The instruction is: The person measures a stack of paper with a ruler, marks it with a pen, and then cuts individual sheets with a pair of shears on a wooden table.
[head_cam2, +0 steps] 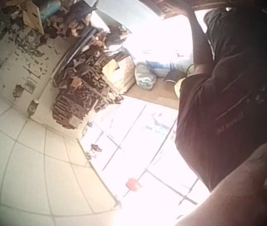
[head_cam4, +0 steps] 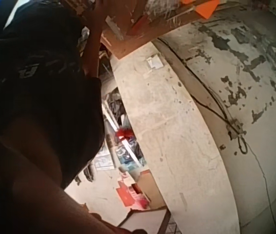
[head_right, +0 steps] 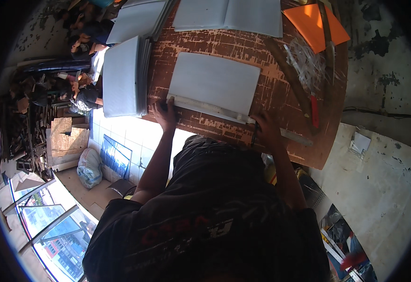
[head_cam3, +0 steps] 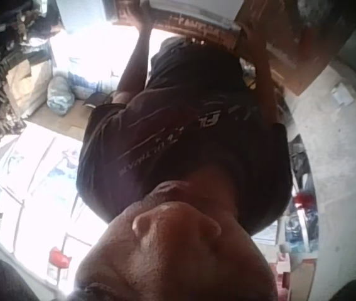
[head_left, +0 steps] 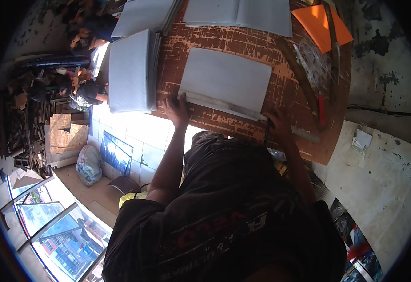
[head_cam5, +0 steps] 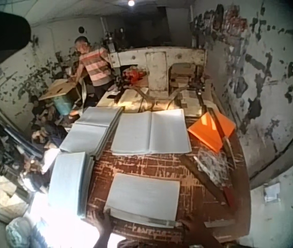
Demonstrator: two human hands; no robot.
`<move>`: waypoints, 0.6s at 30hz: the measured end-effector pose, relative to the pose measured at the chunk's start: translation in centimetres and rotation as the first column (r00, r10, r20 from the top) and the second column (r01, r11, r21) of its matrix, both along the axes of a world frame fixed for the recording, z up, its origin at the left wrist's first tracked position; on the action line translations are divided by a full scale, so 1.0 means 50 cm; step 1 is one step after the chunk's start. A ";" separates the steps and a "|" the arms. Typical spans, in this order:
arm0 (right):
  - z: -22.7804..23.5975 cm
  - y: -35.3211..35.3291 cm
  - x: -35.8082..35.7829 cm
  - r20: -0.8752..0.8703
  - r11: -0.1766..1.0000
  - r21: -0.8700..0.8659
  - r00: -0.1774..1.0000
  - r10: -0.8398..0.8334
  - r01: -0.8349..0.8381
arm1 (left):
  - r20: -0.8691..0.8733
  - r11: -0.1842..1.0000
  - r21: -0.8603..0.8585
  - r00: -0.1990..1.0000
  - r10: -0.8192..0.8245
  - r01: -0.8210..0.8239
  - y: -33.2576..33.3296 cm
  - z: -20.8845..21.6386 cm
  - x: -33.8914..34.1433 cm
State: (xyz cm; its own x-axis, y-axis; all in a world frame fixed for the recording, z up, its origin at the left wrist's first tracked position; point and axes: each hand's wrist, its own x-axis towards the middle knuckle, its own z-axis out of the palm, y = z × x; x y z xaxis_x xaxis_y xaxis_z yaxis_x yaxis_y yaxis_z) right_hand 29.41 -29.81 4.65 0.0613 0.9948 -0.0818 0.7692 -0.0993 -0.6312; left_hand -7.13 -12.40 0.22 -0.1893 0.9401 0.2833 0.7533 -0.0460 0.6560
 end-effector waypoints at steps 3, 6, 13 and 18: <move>-0.004 -0.005 -0.005 0.025 0.999 0.045 0.999 0.027 -0.028 | 0.008 1.000 0.010 1.000 0.005 -0.005 -0.002 0.007 -0.008; -0.008 -0.001 -0.002 -0.015 0.998 0.059 0.999 0.038 -0.037 | 0.003 1.000 -0.008 1.000 -0.006 0.006 -0.004 -0.003 -0.016; -0.005 0.001 -0.009 -0.021 0.999 0.044 1.000 -0.003 0.004 | -0.030 0.999 -0.037 0.999 -0.039 0.038 0.004 -0.005 -0.027; 0.001 0.006 -0.014 0.231 0.950 0.295 0.972 0.032 -0.102 | -0.028 0.998 -0.034 0.998 -0.048 0.047 0.010 0.001 -0.019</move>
State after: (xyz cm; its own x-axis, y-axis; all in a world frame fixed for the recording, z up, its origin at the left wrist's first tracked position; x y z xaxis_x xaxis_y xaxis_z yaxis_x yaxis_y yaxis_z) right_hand 28.70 -29.52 4.71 -0.0243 0.9725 0.2318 0.8908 0.1263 -0.4364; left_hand -8.10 -11.91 0.26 -0.1365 0.9569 0.2565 0.7692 -0.0608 0.6361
